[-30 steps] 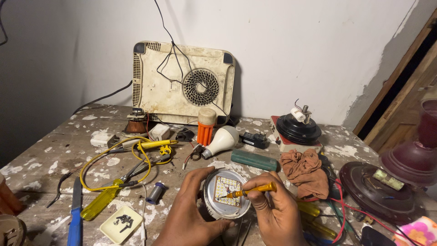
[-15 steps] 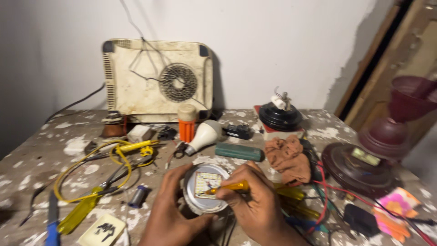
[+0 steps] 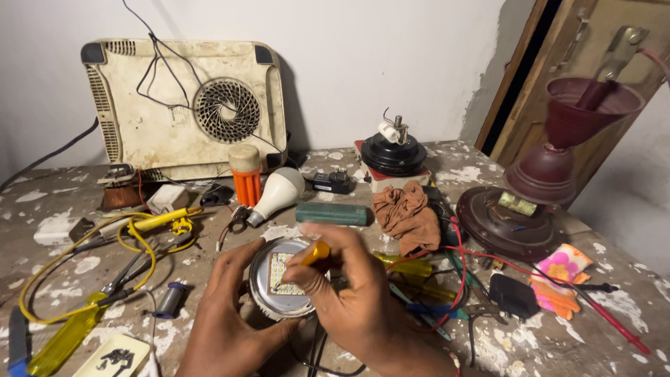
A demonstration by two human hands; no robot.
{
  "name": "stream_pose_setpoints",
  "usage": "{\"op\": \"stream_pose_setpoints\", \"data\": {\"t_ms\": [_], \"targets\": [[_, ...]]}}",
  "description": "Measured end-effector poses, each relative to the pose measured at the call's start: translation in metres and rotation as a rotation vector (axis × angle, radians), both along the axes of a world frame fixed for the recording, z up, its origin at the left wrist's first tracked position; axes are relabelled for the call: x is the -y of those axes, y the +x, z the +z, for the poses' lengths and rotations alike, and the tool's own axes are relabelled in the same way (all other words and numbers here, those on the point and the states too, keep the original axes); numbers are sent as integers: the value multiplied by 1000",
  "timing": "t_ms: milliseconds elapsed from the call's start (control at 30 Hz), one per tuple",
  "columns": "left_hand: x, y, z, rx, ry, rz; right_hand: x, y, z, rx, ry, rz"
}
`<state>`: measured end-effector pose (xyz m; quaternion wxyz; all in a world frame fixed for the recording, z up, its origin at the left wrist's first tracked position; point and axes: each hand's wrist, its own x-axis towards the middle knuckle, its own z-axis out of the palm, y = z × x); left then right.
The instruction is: The person uses a screwdriver to adjust components on the exposed LED array of a disassembled LED bulb. They wipe the bulb's exterior with a cloth, then use pliers to cut a small wire and place the cut piece into a small container. The person continues to adjust the LED array with the screwdriver.
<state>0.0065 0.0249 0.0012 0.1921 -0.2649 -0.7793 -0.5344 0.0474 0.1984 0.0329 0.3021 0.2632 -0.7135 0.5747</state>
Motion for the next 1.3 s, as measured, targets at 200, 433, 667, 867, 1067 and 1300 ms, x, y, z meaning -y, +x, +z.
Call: {"op": "stream_pose_setpoints", "data": {"t_ms": [200,433,667,867,1067,1300], "targets": [[1,5,2,-115,-68,22,-5,-4,-6,-225,189,-187],[6,6,6,19,-19,46,-3,0,-2,-203,110,-135],[6,7,4,-9,-24,4,4,2,5,-281,128,-169],[8,6,4,-3,-1,9,11,3,5,-217,113,-161],[6,8,5,4,-17,9,12,5,2,-90,51,-115],[7,11,6,22,-19,-25,10,3,0,-24,-4,-98]]}}
